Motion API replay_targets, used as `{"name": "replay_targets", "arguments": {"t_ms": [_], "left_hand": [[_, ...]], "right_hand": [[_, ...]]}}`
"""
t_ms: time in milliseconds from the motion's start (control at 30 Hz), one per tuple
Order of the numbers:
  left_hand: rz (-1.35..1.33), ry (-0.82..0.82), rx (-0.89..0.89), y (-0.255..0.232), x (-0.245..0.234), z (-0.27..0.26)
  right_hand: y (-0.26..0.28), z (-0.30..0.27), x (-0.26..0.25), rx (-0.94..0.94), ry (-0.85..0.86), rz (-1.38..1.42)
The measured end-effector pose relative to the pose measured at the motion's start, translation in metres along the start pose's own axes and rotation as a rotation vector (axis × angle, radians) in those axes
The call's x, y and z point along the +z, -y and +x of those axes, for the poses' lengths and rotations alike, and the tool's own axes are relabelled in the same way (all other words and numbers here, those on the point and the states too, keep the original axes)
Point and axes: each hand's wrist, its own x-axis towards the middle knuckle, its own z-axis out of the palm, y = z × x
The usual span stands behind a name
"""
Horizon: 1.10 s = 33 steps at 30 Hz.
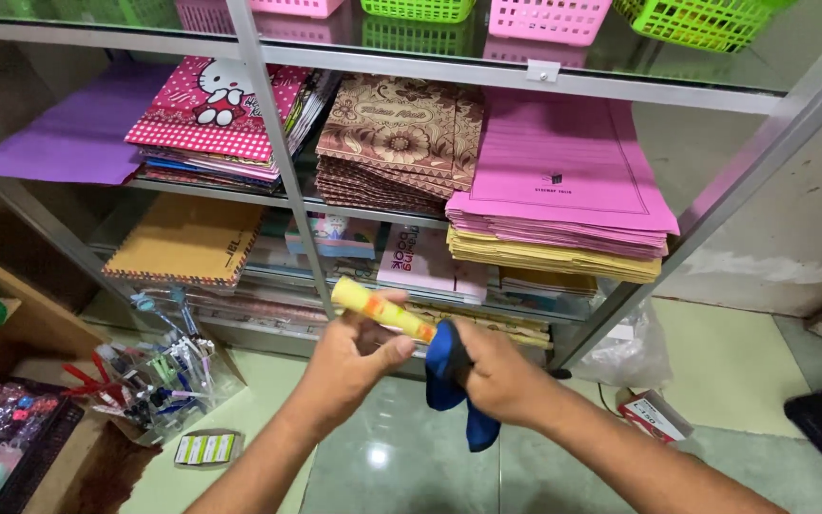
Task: The person wipes several long, patterned sticks with a blue cloth, handling them one by one. They then place the sticks into a shelf compartment and subsequently retrieve a bundle of clear plastic tubes from the same area.
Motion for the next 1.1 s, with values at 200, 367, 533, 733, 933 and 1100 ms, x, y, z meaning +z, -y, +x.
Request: {"name": "replay_targets", "arguments": {"t_ms": [200,367,533,733,933,1100], "left_hand": [[-0.121,-0.169,-0.061,0.024,-0.032,0.009],[-0.233,-0.342,-0.034,0.027,-0.094,0.021],[-0.301,-0.511,-0.011,0.021,-0.137,0.013],[-0.334,-0.599,0.040,0.015,-0.150,0.010],[-0.321,-0.676,0.071,0.018,-0.156,0.010],[-0.323,-0.674,0.107,0.014,-0.159,0.008]], "right_hand": [[-0.019,0.009,0.006,-0.060,0.131,-0.129],[-0.035,0.008,-0.017,-0.001,0.149,-0.299],[-0.038,0.000,-0.029,0.127,0.196,-0.447],[-0.047,-0.013,-0.047,0.078,0.127,-0.553],[-0.054,-0.031,-0.068,0.135,0.006,-0.656],[-0.051,-0.045,-0.083,0.270,-0.024,-0.700]]}}
